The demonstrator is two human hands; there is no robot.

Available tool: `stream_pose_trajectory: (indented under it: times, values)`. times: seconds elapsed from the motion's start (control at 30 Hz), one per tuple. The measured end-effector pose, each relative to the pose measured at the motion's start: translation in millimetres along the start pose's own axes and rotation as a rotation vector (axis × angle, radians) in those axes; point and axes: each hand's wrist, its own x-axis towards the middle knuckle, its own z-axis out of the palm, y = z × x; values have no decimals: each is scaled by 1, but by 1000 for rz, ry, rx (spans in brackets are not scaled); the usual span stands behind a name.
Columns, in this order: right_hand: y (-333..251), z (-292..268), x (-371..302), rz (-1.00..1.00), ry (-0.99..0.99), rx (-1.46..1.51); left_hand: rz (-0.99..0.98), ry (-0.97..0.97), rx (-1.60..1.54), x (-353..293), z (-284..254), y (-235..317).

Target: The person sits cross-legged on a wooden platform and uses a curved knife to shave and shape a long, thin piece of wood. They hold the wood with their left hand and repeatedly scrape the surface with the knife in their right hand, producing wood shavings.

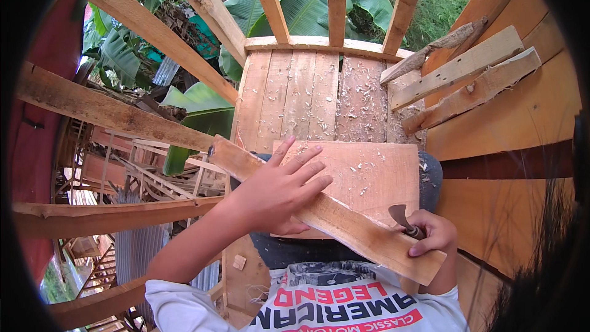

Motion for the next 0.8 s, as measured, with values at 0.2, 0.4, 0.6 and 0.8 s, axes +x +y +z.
stream_pose_trajectory:
  times: [0.2,0.4,0.6,0.8]
  values:
    - [6,-9,3,-67,-2,217,34,-196,-285,17,13,1]
    - [43,-21,21,-427,337,1184,-167,-130,-495,6,1,-7]
    - [24,4,42,-504,858,545,-580,27,-627,-11,-11,16]
    - [8,37,55,-341,886,-178,-850,69,-650,-18,1,48]
